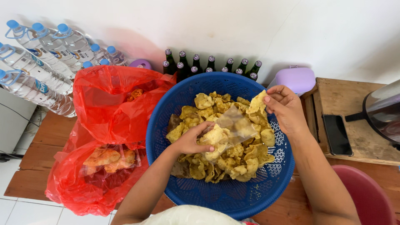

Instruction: The person places fried snack pieces from a blue basket into small clear plastic bags. They handle the snacks by hand, filling each bag and then using a yellow handheld sealer to close it. The sealed bags are placed into a red plastic bag on the table.

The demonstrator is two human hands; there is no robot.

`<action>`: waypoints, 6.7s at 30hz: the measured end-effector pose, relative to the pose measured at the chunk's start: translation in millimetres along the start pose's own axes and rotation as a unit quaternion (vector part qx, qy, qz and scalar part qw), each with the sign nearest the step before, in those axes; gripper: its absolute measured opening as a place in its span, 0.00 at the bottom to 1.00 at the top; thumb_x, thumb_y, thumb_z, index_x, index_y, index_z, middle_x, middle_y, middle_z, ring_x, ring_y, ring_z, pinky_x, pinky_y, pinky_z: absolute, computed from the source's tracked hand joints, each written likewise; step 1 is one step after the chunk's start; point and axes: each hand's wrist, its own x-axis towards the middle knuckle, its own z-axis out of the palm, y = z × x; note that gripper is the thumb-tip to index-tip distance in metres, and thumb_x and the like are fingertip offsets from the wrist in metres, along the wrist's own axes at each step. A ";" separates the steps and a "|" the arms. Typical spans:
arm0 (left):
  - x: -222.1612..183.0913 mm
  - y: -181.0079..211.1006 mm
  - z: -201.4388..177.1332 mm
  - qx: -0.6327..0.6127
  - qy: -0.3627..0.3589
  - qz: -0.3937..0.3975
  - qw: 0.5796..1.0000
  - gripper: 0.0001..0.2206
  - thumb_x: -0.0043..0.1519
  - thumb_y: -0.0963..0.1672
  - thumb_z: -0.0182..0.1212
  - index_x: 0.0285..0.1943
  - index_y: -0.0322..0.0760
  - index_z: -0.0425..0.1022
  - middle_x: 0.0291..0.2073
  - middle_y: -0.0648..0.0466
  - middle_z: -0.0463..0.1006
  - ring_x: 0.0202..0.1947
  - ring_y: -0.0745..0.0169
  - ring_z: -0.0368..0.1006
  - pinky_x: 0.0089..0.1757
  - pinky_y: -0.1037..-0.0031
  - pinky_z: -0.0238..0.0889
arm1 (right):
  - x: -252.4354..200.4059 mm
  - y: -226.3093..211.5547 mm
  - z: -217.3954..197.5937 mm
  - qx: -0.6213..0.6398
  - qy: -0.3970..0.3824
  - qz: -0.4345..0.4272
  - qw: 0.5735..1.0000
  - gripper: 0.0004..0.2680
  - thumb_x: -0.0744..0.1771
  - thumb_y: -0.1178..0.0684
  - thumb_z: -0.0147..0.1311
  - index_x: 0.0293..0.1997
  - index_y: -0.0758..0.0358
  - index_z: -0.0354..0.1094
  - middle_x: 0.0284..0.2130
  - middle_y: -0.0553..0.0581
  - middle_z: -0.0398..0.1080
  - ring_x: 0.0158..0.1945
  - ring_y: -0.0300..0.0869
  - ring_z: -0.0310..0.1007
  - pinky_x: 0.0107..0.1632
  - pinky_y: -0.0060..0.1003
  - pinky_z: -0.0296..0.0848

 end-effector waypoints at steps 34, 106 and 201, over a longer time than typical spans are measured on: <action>7.3 -30.6 23.9 -0.456 -0.129 -0.020 0.880 0.39 0.53 0.49 0.67 0.76 0.36 0.58 0.59 0.38 0.74 0.53 0.52 0.75 0.54 0.66 0.70 | -7.6 -32.5 25.9 -0.339 -0.352 -0.125 0.864 0.12 0.68 0.44 0.56 0.52 0.56 0.78 0.44 0.53 0.78 0.50 0.43 0.65 0.55 0.41 0.65; 34.5 14.0 82.1 -0.070 0.245 -0.024 0.967 0.11 0.60 0.40 0.65 0.50 0.34 0.75 0.28 0.56 0.81 0.23 0.74 0.73 0.27 0.78 0.66 | -90.1 101.9 -7.5 -0.112 -0.021 0.014 0.993 0.10 0.65 0.59 0.62 0.49 0.70 0.75 0.29 0.55 0.76 0.28 0.34 0.71 0.34 0.29 0.71; 38.9 25.1 137.3 -0.334 0.379 -0.104 0.857 0.12 0.65 0.46 0.60 0.44 0.31 0.82 0.29 0.55 0.82 0.26 0.71 0.74 0.28 0.74 0.69 | -300.5 224.9 -118.9 -0.166 0.349 0.101 0.917 0.16 0.73 0.42 0.39 0.50 0.66 0.65 0.36 0.67 0.72 0.37 0.53 0.73 0.40 0.46 0.73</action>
